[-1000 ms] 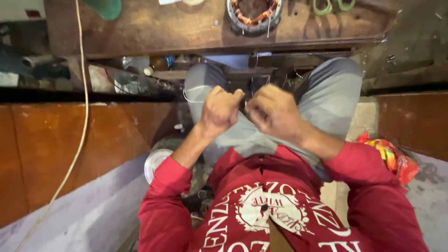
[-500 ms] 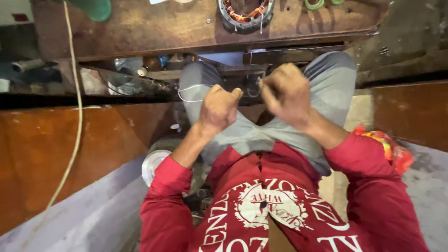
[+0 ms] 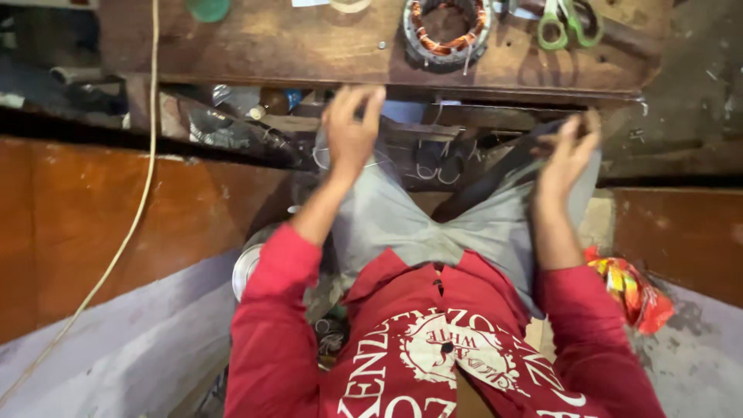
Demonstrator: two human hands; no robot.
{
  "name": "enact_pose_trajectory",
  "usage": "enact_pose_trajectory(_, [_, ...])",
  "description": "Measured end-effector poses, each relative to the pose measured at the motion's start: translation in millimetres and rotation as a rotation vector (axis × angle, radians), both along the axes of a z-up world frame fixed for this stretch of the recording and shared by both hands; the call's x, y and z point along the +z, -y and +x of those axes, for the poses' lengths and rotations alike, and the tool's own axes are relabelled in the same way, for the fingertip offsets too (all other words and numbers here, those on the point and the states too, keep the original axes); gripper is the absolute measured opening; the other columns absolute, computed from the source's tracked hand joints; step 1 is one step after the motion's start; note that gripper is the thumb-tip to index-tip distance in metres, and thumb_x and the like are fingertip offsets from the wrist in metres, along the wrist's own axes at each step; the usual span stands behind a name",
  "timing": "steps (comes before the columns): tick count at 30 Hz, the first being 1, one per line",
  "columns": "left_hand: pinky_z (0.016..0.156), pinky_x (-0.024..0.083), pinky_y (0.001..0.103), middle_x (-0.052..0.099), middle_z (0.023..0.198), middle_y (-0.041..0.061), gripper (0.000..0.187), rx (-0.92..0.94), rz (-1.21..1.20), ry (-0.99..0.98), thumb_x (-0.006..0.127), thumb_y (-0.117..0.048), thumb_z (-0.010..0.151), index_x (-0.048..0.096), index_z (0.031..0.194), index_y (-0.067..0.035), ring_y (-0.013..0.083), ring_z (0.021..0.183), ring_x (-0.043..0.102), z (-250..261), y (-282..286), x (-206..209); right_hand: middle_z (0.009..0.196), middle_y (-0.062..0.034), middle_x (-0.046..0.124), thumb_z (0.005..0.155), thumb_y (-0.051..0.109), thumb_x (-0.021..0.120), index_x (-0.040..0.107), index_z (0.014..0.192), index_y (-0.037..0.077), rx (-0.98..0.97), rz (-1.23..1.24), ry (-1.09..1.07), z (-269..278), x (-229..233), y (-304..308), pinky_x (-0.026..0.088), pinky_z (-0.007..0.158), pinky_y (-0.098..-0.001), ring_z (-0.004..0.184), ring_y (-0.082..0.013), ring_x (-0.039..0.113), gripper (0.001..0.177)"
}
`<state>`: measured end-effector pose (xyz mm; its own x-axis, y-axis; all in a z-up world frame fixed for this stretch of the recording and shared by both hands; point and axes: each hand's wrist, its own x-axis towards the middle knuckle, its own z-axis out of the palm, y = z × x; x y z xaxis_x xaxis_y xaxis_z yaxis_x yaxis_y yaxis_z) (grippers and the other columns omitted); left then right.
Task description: The person sits on the floor and winds a thin white wire around a copper-wound motor stator. They use their hands to guide the wire and occasionally use scissors to cut the wire.
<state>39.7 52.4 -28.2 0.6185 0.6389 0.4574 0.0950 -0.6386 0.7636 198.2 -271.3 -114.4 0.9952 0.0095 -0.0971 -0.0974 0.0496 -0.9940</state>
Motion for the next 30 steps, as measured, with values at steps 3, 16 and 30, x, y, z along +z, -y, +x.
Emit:
enact_pose_trajectory(3, [0.093, 0.045, 0.044, 0.069, 0.102, 0.006, 0.010, 0.011, 0.126, -0.041, 0.076, -0.022, 0.090, 0.077, 0.093, -0.012, 0.0285, 0.104, 0.061, 41, -48, -18, 0.123, -0.0099, 0.067, 0.112, 0.020, 0.069, 0.059, 0.138, 0.004, 0.208, -0.330, 0.316, -32, -34, -12, 0.055, 0.087, -0.0338, 0.100, -0.0184, 0.066, 0.032])
enact_pose_trajectory(16, [0.092, 0.042, 0.048, 0.065, 0.104, 0.007, 0.024, 0.070, 0.317, -0.185, 0.079, -0.025, 0.084, 0.072, 0.104, -0.012, 0.0297, 0.103, 0.057, 96, -79, -57, 0.091, -0.0144, 0.075, 0.098, 0.016, 0.073, 0.075, 0.106, 0.001, 0.393, -0.596, 0.279, -36, -15, -29, 0.055, 0.075, -0.0344, 0.079, -0.0209, 0.071, 0.017])
enact_pose_trajectory(30, [0.099, 0.046, 0.043, 0.066, 0.110, 0.009, 0.032, -0.066, 0.164, -0.043, 0.071, -0.017, 0.093, 0.067, 0.123, -0.007, 0.0302, 0.107, 0.058, 82, -91, -63, 0.085, -0.0122, 0.075, 0.098, 0.015, 0.072, 0.076, 0.106, 0.001, 0.441, -0.599, 0.197, -37, -7, -35, 0.054, 0.069, -0.0319, 0.074, -0.0153, 0.069, 0.017])
